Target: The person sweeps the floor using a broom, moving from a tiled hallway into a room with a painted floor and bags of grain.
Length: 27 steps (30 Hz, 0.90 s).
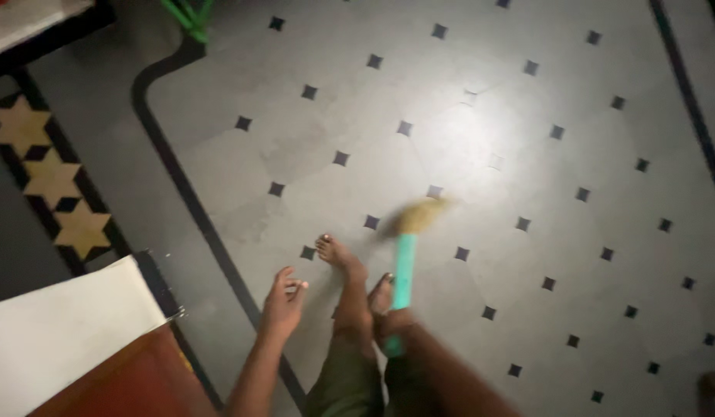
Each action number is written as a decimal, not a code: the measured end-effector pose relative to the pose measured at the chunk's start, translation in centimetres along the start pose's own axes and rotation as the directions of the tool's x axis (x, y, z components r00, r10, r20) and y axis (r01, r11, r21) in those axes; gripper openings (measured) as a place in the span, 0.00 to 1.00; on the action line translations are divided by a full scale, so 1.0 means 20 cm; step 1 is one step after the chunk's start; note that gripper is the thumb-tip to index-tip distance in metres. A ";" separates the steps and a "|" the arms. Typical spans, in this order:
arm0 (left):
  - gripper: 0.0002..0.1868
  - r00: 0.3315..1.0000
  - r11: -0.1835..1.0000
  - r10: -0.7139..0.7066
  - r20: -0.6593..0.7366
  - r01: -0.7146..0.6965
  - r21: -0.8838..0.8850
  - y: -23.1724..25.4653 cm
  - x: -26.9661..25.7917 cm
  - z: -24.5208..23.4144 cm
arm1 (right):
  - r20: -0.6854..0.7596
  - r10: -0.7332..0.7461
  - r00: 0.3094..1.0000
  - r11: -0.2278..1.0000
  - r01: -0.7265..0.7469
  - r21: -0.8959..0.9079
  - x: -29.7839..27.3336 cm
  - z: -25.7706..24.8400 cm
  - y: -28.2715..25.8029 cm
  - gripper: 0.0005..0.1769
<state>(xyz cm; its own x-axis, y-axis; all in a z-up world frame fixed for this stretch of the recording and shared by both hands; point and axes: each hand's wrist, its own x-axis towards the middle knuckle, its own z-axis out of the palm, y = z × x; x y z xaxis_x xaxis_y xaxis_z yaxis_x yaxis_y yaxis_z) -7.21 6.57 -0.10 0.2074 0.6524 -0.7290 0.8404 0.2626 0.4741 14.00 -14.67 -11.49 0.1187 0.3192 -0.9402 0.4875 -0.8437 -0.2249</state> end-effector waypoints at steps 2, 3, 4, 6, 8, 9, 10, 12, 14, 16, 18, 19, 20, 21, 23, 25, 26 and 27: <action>0.32 1.000 0.998 0.030 0.001 -0.030 -0.063 0.05 -0.09 0.01 | 0.054 -0.037 0.998 0.995 0.032 0.097 -0.02 0.16 -0.21 0.18; 0.31 0.999 0.995 0.041 -0.012 -0.042 -0.088 0.07 -0.13 -0.01 | 0.080 -0.036 0.996 0.984 0.021 0.176 -0.04 0.23 -0.29 0.18; 0.31 0.997 0.992 0.080 -0.024 -0.082 -0.098 0.09 -0.16 0.01 | 0.097 -0.039 0.994 0.974 0.017 0.225 -0.05 0.26 -0.34 0.18; 0.31 0.990 0.984 0.134 -0.046 -0.138 -0.110 0.07 -0.26 0.02 | 0.144 -0.033 0.989 0.958 -0.010 0.287 -0.16 0.35 -0.29 0.19; 0.31 0.996 0.993 0.093 -0.004 -0.093 -0.077 0.02 -0.30 0.04 | 0.163 0.001 0.987 0.938 -0.057 0.342 -0.23 0.25 -0.11 0.19; 0.31 0.998 0.996 0.066 0.018 -0.065 -0.061 -0.03 -0.33 0.06 | 0.112 -0.018 0.994 0.918 -0.028 0.395 -0.30 0.18 0.03 0.19; 0.31 0.996 0.992 0.088 0.021 -0.085 -0.093 -0.09 -0.34 0.08 | 0.010 -0.075 0.997 0.889 0.063 0.454 -0.38 0.09 0.19 0.21; 0.31 0.992 0.980 0.125 0.019 -0.121 -0.158 -0.21 -0.34 0.11 | -0.023 0.158 0.987 0.757 -0.107 0.645 -0.54 -0.02 0.44 0.20; 0.32 0.995 0.994 0.082 0.052 -0.079 -0.071 -0.34 -0.37 0.13 | -0.006 0.367 0.930 0.644 -0.249 0.723 -0.68 -0.11 0.70 0.22; 0.32 0.995 0.998 0.054 0.079 -0.053 -0.020 -0.42 -0.39 0.14 | 0.012 0.469 0.883 0.524 -0.289 0.801 -0.73 -0.09 0.88 0.18; 0.31 0.994 0.999 0.033 0.100 -0.032 -0.010 -0.49 -0.42 0.14 | 0.077 0.551 0.831 0.315 -0.292 0.903 -0.71 0.02 1.03 0.13; 0.31 0.993 0.999 0.038 0.110 -0.037 -0.009 -0.52 -0.42 0.13 | 0.103 0.561 0.822 0.198 -0.254 0.947 -0.64 0.12 1.05 0.11; 0.31 0.992 0.999 0.043 0.119 -0.042 -0.009 -0.54 -0.42 0.11 | 0.130 0.567 0.814 0.079 -0.211 0.974 -0.57 0.22 1.06 0.10; 0.31 0.992 0.999 0.034 0.118 -0.033 -0.009 -0.58 -0.44 0.08 | 0.117 0.583 0.804 0.146 -0.245 0.958 -0.51 0.32 1.00 0.10; 0.30 0.994 0.995 0.097 0.057 -0.097 -0.009 -0.64 -0.48 0.02 | 0.086 0.612 0.786 0.276 -0.314 0.908 -0.42 0.55 0.81 0.13; 0.29 0.993 0.993 0.116 0.034 -0.114 -0.039 -0.71 -0.53 -0.06 | -0.089 0.484 0.871 0.503 -0.193 0.843 -0.32 0.80 0.45 0.12; 0.29 0.994 0.992 0.104 0.042 -0.101 -0.069 -0.75 -0.56 -0.11 | -0.149 0.177 0.973 0.949 -0.129 0.288 -0.28 0.90 0.27 0.16; 0.29 0.994 0.991 0.098 0.050 -0.093 -0.100 -0.79 -0.58 -0.16 | 0.007 -0.111 0.994 0.916 0.105 -0.386 -0.25 1.00 0.06 0.22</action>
<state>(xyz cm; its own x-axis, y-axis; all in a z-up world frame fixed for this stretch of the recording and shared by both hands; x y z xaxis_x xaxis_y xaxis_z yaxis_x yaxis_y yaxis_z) -24.43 -2.83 2.37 0.3138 0.6384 -0.7028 0.7633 0.2707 0.5867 -3.25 -25.79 -12.18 0.0577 0.4074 -0.9114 0.7932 -0.5731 -0.2060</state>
